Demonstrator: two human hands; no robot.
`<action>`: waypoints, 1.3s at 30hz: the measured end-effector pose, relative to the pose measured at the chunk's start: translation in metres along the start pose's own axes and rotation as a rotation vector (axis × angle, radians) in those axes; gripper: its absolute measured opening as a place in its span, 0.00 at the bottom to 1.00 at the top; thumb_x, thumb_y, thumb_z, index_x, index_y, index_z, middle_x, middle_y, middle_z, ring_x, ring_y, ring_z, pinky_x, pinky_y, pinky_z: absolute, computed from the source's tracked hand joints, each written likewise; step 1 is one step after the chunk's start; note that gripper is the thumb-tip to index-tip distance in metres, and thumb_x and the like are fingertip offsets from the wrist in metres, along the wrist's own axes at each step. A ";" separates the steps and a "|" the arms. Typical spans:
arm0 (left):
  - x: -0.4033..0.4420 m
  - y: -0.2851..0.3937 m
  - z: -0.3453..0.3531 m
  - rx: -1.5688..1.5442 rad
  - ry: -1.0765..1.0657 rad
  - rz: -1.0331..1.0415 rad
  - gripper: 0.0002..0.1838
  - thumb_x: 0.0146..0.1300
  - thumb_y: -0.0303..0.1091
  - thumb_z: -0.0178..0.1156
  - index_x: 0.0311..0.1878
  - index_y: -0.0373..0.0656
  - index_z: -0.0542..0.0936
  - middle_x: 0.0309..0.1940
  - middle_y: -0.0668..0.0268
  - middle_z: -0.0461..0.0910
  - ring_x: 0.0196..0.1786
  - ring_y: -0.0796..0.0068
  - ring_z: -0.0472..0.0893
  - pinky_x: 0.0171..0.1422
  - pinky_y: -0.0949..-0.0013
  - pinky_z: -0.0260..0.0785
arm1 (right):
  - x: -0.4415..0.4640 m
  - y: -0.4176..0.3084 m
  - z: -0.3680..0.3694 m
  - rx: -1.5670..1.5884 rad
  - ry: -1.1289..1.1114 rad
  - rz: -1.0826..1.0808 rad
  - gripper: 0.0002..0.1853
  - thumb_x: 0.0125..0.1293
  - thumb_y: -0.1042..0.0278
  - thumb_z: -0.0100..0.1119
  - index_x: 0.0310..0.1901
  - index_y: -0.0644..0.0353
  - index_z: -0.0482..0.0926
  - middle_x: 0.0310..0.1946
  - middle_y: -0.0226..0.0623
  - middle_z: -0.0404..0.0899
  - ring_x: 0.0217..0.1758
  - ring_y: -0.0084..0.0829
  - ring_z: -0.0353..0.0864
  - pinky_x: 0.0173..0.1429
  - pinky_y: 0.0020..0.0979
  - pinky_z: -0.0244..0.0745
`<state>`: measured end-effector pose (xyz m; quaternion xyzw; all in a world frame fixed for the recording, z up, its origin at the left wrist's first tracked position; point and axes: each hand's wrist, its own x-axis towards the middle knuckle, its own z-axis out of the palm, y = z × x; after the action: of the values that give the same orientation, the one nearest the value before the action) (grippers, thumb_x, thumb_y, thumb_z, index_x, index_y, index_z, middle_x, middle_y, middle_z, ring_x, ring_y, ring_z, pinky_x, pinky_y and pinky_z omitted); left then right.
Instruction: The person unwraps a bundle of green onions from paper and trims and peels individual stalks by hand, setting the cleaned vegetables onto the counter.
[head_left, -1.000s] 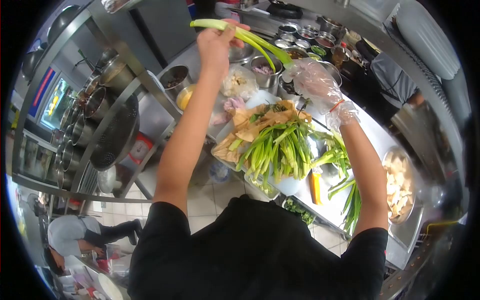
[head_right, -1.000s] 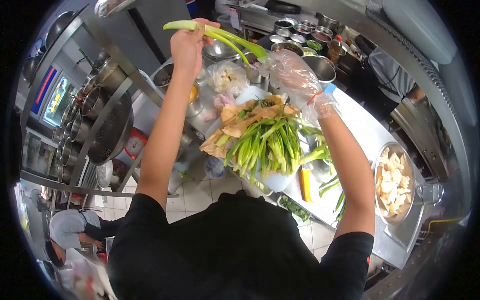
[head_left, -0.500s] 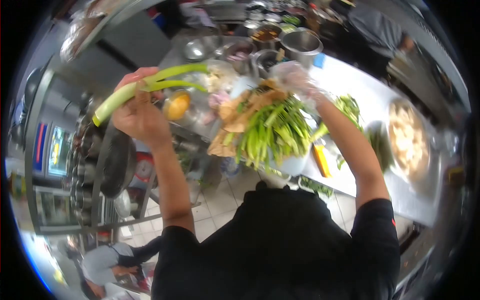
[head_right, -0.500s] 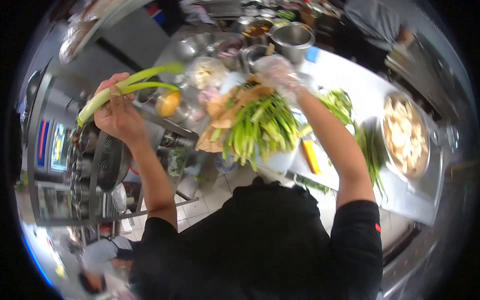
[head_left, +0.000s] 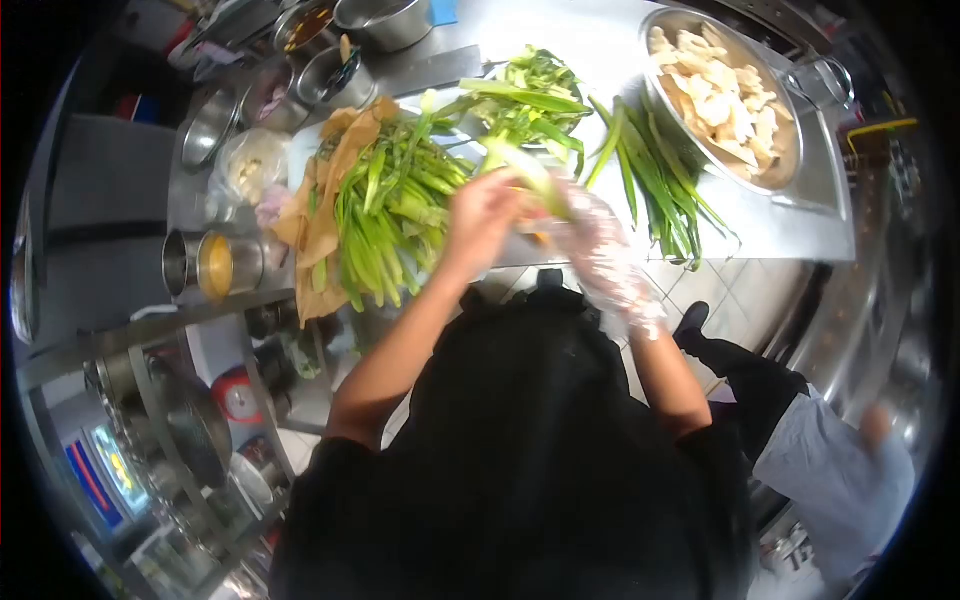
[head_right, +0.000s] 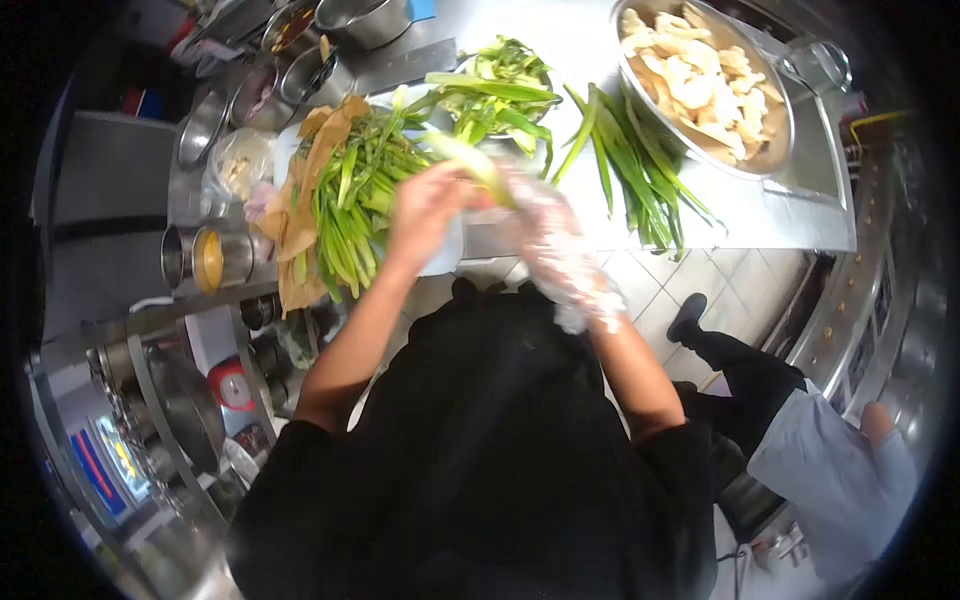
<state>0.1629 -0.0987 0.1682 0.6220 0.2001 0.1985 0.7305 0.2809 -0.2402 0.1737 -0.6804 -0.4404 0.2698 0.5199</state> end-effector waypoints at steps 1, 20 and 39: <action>0.004 -0.007 0.019 -0.114 -0.047 -0.019 0.24 0.64 0.28 0.59 0.62 0.32 0.69 0.45 0.59 0.80 0.41 0.74 0.83 0.47 0.73 0.75 | -0.016 0.027 -0.008 0.236 0.171 0.076 0.29 0.66 0.66 0.60 0.68 0.61 0.67 0.62 0.39 0.73 0.59 0.32 0.75 0.62 0.35 0.71; -0.198 -0.073 -0.139 0.577 1.061 -0.014 0.09 0.59 0.16 0.55 0.42 0.37 0.78 0.39 0.66 0.81 0.31 0.79 0.79 0.36 0.75 0.70 | 0.052 -0.020 0.180 -0.558 -0.638 -0.844 0.14 0.57 0.70 0.59 0.46 0.55 0.83 0.60 0.43 0.73 0.61 0.46 0.72 0.64 0.44 0.68; -0.175 -0.048 -0.180 0.339 0.899 0.120 0.15 0.62 0.17 0.54 0.52 0.35 0.77 0.45 0.65 0.80 0.42 0.80 0.79 0.48 0.73 0.73 | 0.183 -0.155 0.075 0.312 0.135 -0.477 0.14 0.72 0.63 0.51 0.49 0.63 0.80 0.41 0.43 0.82 0.40 0.34 0.81 0.48 0.32 0.71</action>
<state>-0.0792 -0.0504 0.1019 0.5954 0.4892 0.4540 0.4473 0.2548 -0.0327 0.3130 -0.4860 -0.5056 0.1583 0.6951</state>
